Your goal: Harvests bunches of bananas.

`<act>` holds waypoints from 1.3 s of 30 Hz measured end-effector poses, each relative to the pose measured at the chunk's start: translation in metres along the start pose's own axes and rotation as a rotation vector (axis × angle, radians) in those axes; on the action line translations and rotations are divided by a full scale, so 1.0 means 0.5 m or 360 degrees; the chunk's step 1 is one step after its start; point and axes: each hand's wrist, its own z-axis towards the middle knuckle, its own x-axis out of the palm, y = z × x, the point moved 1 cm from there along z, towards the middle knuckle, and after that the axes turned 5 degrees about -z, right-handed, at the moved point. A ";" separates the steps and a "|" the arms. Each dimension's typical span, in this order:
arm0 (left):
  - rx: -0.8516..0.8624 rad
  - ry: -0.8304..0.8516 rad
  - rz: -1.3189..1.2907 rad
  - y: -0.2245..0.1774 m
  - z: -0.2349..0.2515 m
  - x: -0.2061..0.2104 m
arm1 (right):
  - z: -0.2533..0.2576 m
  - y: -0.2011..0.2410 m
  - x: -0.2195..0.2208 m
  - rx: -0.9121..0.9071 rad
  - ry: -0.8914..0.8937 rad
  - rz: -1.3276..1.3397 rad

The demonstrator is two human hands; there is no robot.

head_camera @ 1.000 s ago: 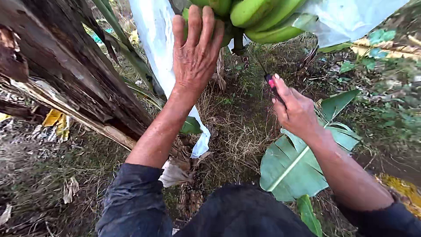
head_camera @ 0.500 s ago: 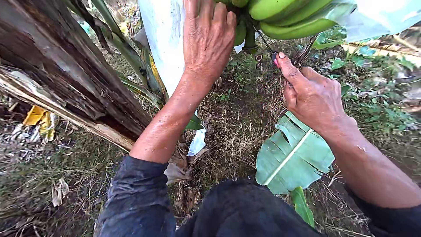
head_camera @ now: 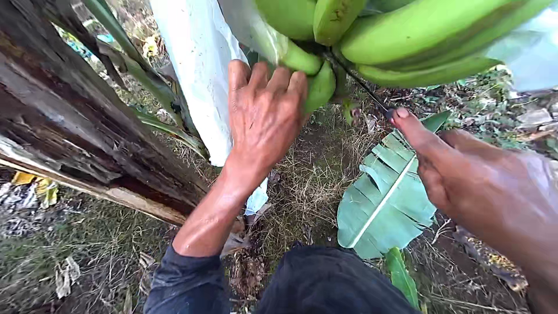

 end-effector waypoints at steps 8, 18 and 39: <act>-0.0039 -0.0006 -0.0296 -0.066 -0.070 -0.048 | -0.116 -0.029 -0.056 0.0062 0.0245 0.0083; -0.0392 0.0043 -0.0426 -0.062 -0.160 0.060 | -0.222 -0.138 -0.024 -0.0026 0.0419 0.0441; -0.1607 0.1125 -0.1299 -0.281 -0.494 0.260 | -0.442 0.011 0.516 0.1899 0.0356 0.3150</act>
